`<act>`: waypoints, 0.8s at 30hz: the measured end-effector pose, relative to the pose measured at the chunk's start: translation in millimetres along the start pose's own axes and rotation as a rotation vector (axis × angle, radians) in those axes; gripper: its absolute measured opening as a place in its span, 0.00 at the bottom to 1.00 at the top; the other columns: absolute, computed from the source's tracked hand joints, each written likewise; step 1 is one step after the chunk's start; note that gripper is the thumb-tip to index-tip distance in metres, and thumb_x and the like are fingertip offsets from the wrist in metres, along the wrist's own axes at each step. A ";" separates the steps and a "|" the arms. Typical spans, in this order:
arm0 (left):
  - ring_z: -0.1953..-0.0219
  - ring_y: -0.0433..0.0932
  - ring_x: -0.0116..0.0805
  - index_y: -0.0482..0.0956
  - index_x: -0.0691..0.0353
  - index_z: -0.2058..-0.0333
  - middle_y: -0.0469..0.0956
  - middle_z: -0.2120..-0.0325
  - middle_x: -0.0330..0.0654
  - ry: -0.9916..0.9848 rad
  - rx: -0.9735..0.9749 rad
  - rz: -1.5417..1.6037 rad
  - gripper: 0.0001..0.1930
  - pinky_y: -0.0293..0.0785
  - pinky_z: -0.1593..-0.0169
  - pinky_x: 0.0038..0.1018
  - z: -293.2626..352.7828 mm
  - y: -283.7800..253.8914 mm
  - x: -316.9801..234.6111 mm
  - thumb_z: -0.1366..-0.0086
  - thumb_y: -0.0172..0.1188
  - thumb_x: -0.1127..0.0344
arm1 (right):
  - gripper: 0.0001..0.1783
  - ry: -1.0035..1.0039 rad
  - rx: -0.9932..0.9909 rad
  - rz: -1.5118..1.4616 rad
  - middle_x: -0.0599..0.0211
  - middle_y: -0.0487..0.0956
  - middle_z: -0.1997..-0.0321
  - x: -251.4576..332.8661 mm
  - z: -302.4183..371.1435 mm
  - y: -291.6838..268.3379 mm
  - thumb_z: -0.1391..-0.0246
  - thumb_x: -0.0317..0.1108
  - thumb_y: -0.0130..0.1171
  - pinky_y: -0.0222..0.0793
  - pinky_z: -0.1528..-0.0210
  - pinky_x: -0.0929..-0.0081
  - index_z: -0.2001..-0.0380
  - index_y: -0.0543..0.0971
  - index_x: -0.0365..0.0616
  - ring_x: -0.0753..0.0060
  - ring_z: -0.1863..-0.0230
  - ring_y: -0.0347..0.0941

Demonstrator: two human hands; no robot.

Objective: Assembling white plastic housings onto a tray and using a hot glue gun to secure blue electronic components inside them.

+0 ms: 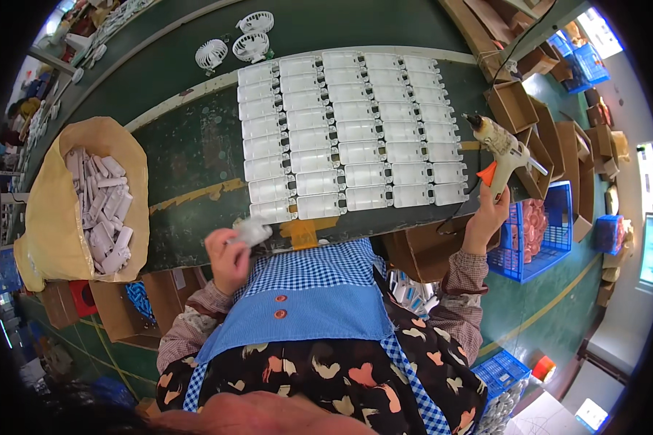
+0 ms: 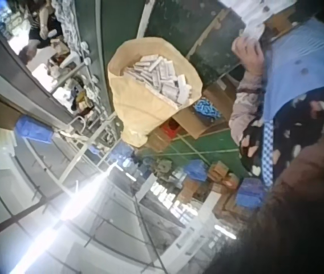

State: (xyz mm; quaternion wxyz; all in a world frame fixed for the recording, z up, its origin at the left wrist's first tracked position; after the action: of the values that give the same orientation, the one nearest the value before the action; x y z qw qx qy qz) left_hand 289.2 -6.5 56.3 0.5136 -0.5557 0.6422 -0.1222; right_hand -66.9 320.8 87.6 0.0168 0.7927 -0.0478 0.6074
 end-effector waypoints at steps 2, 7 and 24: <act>0.55 0.65 0.50 0.71 0.61 0.73 0.69 0.60 0.46 -0.116 -0.096 -0.058 0.08 0.61 0.51 0.40 -14.1 -10.2 19.0 0.54 0.60 0.77 | 0.17 0.003 -0.005 0.003 0.77 0.71 0.68 -3.9 -1.7 -4.8 0.52 0.26 0.59 0.56 0.67 0.87 0.56 0.72 0.35 0.86 0.70 0.62; 0.56 0.64 0.49 0.70 0.63 0.72 0.68 0.61 0.47 -0.269 -0.310 -0.316 0.09 0.61 0.52 0.39 -33.4 -10.6 83.9 0.53 0.60 0.77 | 0.18 0.005 -0.012 -0.026 0.77 0.71 0.68 -9.1 -1.6 -5.0 0.52 0.26 0.59 0.56 0.67 0.88 0.56 0.72 0.34 0.87 0.70 0.62; 0.41 0.59 0.39 0.65 0.61 0.46 0.61 0.44 0.46 -0.214 -0.330 0.501 0.24 0.54 0.40 0.31 -212.4 65.2 134.6 0.42 0.57 0.68 | 0.14 0.021 -0.048 0.003 0.79 0.70 0.70 -5.0 -6.0 -14.9 0.52 0.25 0.57 0.54 0.70 0.89 0.59 0.73 0.36 0.89 0.72 0.60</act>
State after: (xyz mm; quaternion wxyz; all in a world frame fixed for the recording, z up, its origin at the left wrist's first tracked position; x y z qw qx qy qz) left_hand 101.4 -184.3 32.4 0.4954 -0.4658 0.7126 0.1729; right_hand -72.5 336.4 84.9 0.0353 0.7857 -0.0632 0.6144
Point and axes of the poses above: each hand's wrist, its own z-axis away from the middle knuckle, its own y-axis out of the palm, x = y × z, the point moved 1 cm from there along -z, towards the middle knuckle
